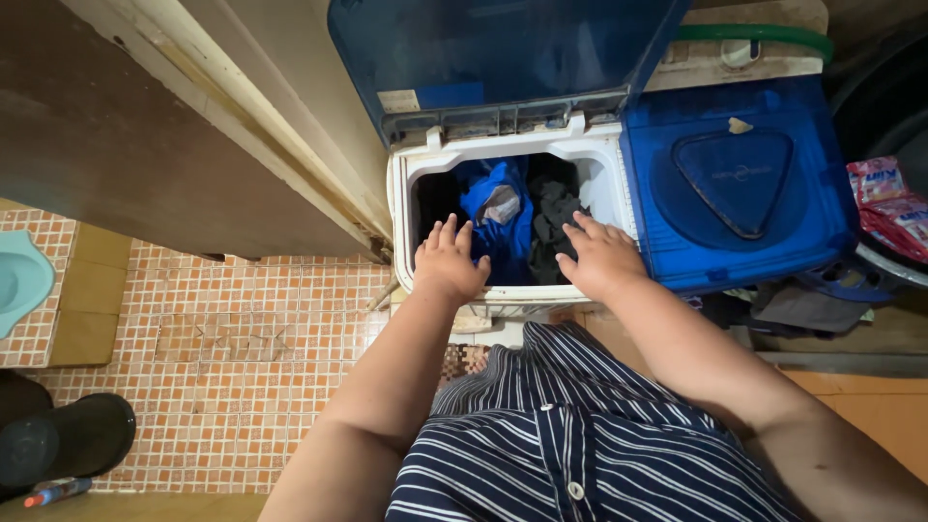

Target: Loading clothes into a twin-tub washing machine and preparing detergent.

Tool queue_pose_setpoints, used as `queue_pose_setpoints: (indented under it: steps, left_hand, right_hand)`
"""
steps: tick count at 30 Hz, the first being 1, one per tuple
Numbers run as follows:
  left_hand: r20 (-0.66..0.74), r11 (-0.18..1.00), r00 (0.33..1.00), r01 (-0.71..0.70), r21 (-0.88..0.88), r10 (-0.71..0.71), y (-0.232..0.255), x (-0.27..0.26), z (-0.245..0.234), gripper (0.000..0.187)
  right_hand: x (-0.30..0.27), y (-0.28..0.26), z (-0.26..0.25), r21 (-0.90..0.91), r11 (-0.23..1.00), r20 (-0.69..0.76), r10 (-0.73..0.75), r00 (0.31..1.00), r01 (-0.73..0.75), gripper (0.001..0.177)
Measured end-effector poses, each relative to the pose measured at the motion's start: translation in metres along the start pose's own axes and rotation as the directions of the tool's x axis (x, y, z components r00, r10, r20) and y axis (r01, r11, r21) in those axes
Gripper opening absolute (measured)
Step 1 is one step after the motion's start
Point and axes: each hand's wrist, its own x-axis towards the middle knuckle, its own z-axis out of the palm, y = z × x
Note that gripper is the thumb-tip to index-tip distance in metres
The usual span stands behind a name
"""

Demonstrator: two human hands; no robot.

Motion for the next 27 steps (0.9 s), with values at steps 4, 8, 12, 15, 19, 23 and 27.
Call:
queue_pose_setpoints:
  steps: [4, 8, 12, 15, 19, 23, 27]
  left_hand:
    - [0.081, 0.999, 0.996, 0.019, 0.032, -0.022, 0.003, -0.001, -0.007, 0.082]
    - [0.134, 0.999, 0.991, 0.008, 0.048, -0.014, 0.005, -0.002, -0.013, 0.084]
    - [0.213, 0.999, 0.977, 0.009, 0.046, -0.018, 0.007, 0.0, -0.017, 0.086]
    - [0.231, 0.998, 0.973, -0.002, 0.068, -0.014, 0.012, 0.004, -0.028, 0.088]
    - [0.033, 0.987, 0.991, -0.13, 0.091, 0.127, 0.002, 0.045, 0.001, 0.085]
    - [-0.024, 0.994, 0.994, -0.111, -0.004, 0.111, 0.009, 0.073, 0.01, 0.083]
    - [-0.223, 0.987, 0.968, -0.136, -0.08, 0.115, 0.005, 0.08, 0.026, 0.08]
  right_hand:
    - [0.0, -0.001, -0.002, -0.017, 1.0, 0.03, 0.004, 1.0, -0.003, 0.063]
    - [-0.002, -0.004, -0.007, -0.044, 0.999, 0.06, 0.006, 0.998, -0.003, 0.063]
    - [0.005, -0.01, -0.015, -0.073, 0.997, 0.131, 0.034, 0.991, -0.024, 0.066]
    - [0.016, -0.016, -0.025, -0.124, 0.991, 0.198, 0.074, 0.977, -0.049, 0.074]
    - [0.051, -0.018, -0.028, -0.131, 0.99, 0.221, 0.077, 0.972, -0.048, 0.081]
    - [0.101, -0.006, 0.003, 0.057, 0.992, 0.256, 0.099, 0.962, -0.117, 0.087]
    - [0.145, 0.0, 0.034, 0.277, 0.946, 0.252, 0.097, 0.963, -0.167, 0.105]
